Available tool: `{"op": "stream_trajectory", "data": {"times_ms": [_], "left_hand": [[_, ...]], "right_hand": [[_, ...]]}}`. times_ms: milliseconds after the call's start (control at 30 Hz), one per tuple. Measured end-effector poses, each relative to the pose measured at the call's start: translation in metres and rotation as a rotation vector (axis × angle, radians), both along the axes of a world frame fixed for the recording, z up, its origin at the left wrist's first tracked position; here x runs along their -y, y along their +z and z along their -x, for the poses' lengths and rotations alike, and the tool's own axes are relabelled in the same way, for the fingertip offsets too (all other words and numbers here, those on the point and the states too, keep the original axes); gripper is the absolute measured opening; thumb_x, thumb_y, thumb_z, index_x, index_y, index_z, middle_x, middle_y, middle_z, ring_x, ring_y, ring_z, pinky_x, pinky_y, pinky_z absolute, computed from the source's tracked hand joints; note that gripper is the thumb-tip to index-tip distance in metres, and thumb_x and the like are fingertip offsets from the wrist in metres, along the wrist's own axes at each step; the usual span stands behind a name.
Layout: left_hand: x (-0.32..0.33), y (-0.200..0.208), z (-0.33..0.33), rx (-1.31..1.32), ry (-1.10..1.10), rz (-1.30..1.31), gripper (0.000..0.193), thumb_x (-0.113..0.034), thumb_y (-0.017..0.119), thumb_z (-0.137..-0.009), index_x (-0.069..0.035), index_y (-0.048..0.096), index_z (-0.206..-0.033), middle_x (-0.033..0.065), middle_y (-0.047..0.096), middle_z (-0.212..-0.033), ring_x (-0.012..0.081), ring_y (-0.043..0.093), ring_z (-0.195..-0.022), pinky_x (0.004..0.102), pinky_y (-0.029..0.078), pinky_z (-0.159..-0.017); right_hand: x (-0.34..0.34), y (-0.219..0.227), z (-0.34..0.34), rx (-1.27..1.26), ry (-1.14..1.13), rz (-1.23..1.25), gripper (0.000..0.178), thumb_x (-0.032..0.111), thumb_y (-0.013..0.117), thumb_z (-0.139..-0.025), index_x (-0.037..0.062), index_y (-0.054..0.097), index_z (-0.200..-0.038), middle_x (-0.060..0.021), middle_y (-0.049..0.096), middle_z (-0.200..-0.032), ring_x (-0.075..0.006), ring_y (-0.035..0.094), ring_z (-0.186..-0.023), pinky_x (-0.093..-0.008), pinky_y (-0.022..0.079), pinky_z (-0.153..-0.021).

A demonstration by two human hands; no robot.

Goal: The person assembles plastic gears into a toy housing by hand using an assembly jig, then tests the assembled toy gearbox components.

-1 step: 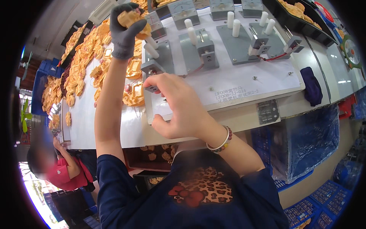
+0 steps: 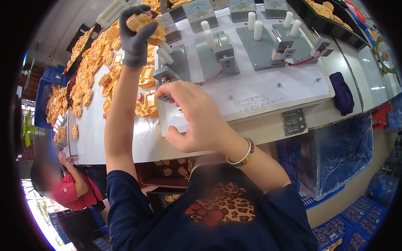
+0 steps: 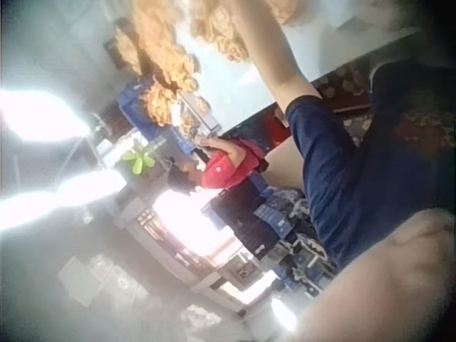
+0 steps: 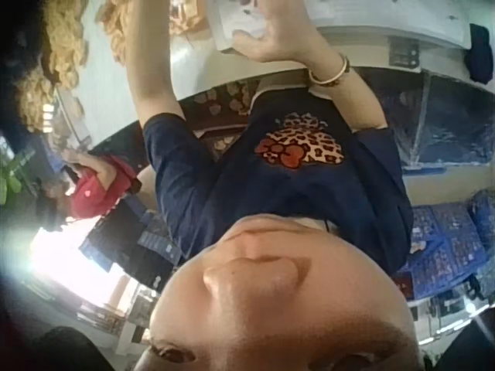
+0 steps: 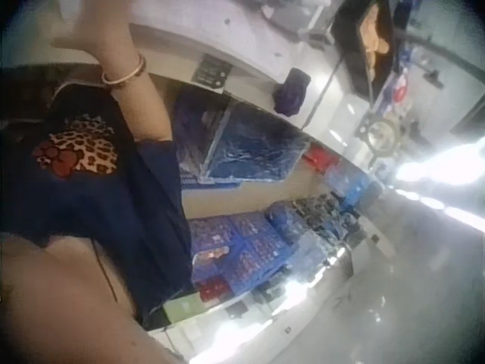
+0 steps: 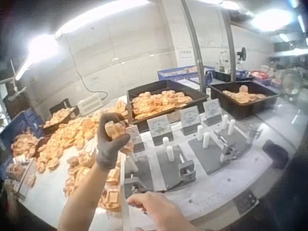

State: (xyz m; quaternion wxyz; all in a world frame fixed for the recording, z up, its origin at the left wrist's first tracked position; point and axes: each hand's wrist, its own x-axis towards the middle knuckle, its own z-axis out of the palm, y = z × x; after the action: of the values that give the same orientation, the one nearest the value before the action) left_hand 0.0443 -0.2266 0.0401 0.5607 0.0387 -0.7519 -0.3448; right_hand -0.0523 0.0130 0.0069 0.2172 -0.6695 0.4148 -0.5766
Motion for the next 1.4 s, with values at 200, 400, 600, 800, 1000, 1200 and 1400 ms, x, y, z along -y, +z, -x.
{"op": "stream_trajectory", "data": {"times_ms": [200,400,600,800,1000,1200,1400], "left_hand": [[-0.062,0.007,-0.007,0.065,-0.224,-0.063,0.034,-0.031,0.048,-0.088,0.002,0.058,-0.087,0.0126,0.06,-0.083,0.02,0.058,-0.075,0.0314,0.046,-0.073],[-0.068,-0.01,-0.022,0.131,-0.203,-0.189,0.038,-0.024,0.04,-0.093,0.008,0.056,-0.082,0.0178,0.06,-0.087,0.0234,0.058,-0.083,0.0337,0.045,-0.082],[-0.068,-0.016,-0.077,-0.133,0.133,-0.307,0.03,-0.019,0.039,-0.097,0.004,0.058,-0.101,0.0159,0.063,-0.101,0.0249,0.059,-0.099,0.0373,0.045,-0.094],[-0.125,-0.064,-0.108,0.871,0.744,0.15,0.047,-0.02,0.065,-0.08,-0.007,0.053,-0.123,0.0142,0.057,-0.124,0.0319,0.05,-0.122,0.0453,0.034,-0.107],[-0.153,-0.067,-0.122,1.185,0.69,0.322,0.058,-0.028,0.069,-0.074,-0.013,0.051,-0.127,0.0154,0.052,-0.13,0.0363,0.041,-0.129,0.05,0.026,-0.11],[-0.136,-0.077,-0.143,0.739,0.495,-0.441,0.043,-0.021,0.067,-0.087,-0.001,0.054,-0.122,0.0105,0.061,-0.113,0.0222,0.06,-0.101,0.0324,0.048,-0.088],[-0.138,-0.068,-0.168,-0.315,-0.232,-1.194,0.07,-0.057,0.044,-0.092,-0.004,0.04,-0.138,0.0154,0.054,-0.129,0.0312,0.058,-0.106,0.048,0.053,-0.085]], "right_hand": [[0.001,-0.007,0.003,0.022,-0.052,0.098,0.053,0.012,0.063,-0.057,0.0022,0.055,-0.109,-0.0113,0.059,-0.097,-0.0241,0.056,-0.076,-0.0313,0.046,-0.066],[0.003,-0.001,0.002,0.0,-0.031,0.109,0.055,0.008,0.063,-0.065,0.0035,0.051,-0.118,-0.0114,0.059,-0.088,-0.0273,0.058,-0.077,-0.0367,0.048,-0.071],[-0.006,-0.013,-0.005,0.168,-0.091,0.156,0.068,0.008,0.066,-0.073,0.0039,0.04,-0.136,-0.0011,0.043,-0.06,-0.0128,0.042,-0.049,-0.0272,0.037,-0.05],[-0.027,-0.023,0.019,0.304,-0.111,0.171,0.064,0.001,0.064,-0.073,-0.0033,0.041,-0.133,-0.0013,0.052,-0.073,-0.0075,0.042,-0.053,-0.0233,0.037,-0.054],[-0.033,0.0,0.063,-0.115,-0.517,0.226,0.063,0.009,0.065,-0.074,-0.002,0.042,-0.131,-0.0087,0.055,-0.098,-0.0144,0.05,-0.08,-0.0267,0.04,-0.072],[-0.028,0.01,0.074,-0.061,-0.394,-0.038,0.048,0.013,0.068,-0.073,0.0076,0.055,-0.119,-0.0081,0.052,-0.103,-0.0212,0.049,-0.094,-0.031,0.041,-0.079],[-0.023,0.0,0.071,0.027,-0.305,-0.025,0.052,0.012,0.067,-0.068,0.0022,0.055,-0.118,-0.0057,0.057,-0.104,-0.0153,0.052,-0.082,-0.0284,0.045,-0.075]]}}
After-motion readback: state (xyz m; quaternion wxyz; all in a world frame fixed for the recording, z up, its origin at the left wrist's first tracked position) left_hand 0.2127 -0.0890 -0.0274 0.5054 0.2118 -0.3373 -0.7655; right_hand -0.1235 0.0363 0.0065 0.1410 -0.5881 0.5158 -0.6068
